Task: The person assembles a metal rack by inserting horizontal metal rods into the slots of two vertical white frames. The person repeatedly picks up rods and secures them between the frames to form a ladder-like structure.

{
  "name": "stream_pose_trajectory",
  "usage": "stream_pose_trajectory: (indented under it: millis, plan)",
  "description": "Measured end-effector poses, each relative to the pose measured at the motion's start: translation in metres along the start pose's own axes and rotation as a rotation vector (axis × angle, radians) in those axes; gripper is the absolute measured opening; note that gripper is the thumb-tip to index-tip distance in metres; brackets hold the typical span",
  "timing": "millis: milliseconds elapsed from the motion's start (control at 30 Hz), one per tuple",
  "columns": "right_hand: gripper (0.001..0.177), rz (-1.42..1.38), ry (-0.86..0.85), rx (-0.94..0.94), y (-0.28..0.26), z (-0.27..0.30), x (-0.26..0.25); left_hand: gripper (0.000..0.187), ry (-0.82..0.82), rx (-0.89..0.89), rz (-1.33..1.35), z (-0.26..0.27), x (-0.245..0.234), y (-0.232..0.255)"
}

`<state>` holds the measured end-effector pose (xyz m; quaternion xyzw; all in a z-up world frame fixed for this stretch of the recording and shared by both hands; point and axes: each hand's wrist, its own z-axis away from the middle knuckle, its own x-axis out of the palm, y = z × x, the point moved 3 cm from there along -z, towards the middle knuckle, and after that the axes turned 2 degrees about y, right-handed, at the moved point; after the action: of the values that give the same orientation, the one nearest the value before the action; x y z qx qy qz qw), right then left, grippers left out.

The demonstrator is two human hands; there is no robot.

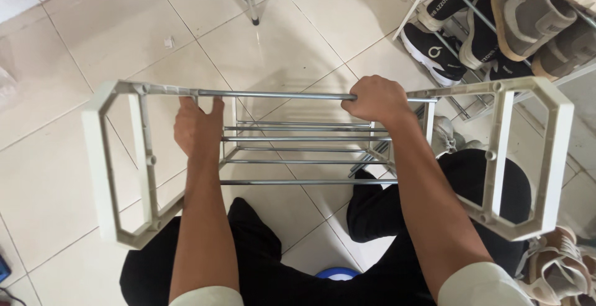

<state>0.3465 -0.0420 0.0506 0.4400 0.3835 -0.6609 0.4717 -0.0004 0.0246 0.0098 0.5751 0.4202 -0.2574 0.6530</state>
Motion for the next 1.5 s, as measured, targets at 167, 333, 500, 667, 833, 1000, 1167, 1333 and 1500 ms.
stream_pose_trajectory:
  millis: [167,333,500,667,833,1000,1167,1333,1500]
  plan:
    - [0.026,-0.117,0.563,-0.129,-0.002,0.028,0.033,0.065,0.004,0.037,-0.044,0.011,-0.001,0.006]
    - [0.036,-0.225,0.948,-0.1,0.026,0.069,0.082,0.063,-0.053,-0.022,-0.065,0.017,-0.006,0.007]
    - [0.054,-0.49,1.111,0.251,0.087,0.077,0.1,0.068,-0.043,-0.001,-0.057,0.022,-0.011,0.007]
    - [0.056,-1.107,1.1,0.185,0.111,0.05,0.083,0.067,-0.021,-0.001,-0.084,0.024,-0.008,0.002]
    - [0.025,-1.12,0.994,0.213,0.104,0.035,0.065,0.072,-0.023,0.023,-0.213,0.022,-0.007,0.002]
    - [0.027,-0.952,0.957,0.264,0.093,0.032,0.052,0.08,0.094,0.251,-0.795,0.05,-0.016,0.038]
    - [0.028,-0.952,0.91,0.288,0.083,0.02,0.043,0.055,-0.03,0.693,-0.424,0.115,0.031,0.126]
    - [0.028,-0.966,0.934,0.216,0.076,0.017,0.045,0.047,0.31,1.13,-0.193,0.151,0.093,0.211]
    - [0.027,-0.924,1.005,0.139,0.082,0.02,0.048,0.021,-0.04,1.134,-0.167,0.147,0.158,0.261]
